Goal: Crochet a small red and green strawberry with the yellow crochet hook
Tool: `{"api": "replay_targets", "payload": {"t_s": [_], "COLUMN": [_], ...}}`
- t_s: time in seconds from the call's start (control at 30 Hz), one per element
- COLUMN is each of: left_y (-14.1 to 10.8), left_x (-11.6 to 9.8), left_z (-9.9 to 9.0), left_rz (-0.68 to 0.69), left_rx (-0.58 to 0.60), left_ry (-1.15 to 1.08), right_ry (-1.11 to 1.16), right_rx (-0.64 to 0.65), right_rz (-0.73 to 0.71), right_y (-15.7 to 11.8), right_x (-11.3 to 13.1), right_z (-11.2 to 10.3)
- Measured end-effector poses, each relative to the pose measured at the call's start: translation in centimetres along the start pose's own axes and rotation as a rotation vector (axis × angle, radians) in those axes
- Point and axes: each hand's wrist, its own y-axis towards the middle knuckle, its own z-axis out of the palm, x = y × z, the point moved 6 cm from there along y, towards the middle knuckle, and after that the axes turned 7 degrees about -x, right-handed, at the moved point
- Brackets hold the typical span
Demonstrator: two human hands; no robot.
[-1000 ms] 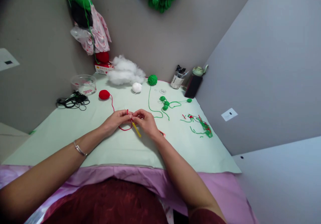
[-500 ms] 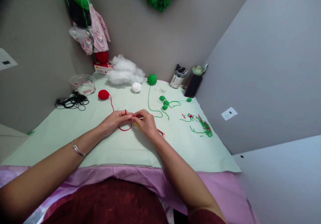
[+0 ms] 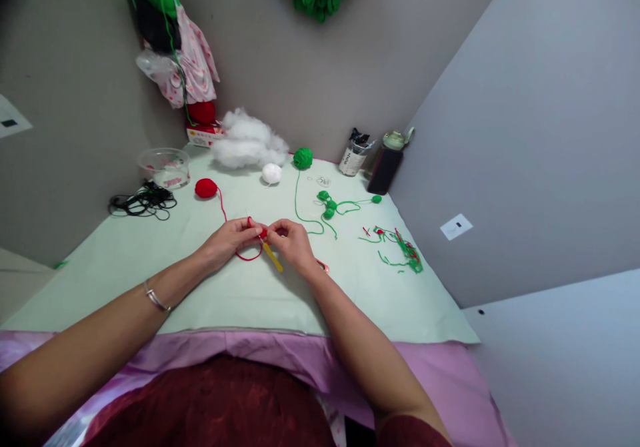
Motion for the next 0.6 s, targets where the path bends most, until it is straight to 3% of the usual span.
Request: {"api": "replay_targets", "payload": {"t_s": [0.43,0.6], "left_y": [-0.3,-0.4], "left_x": [-0.1,-0.3], "left_z": [-0.1,0.0], "left_rz": [-0.022,-0.015], "left_rx": [-0.046,-0.051], "left_ry": [-0.075,-0.076], "right_ry": [0.141,0.131], "right_rx": [0.031,0.069], "right_rz": [0.090,0.060], "right_y": [-0.3,-0.4], "right_x": [0.4,1.1], "right_z": [0.3,0.3]}}
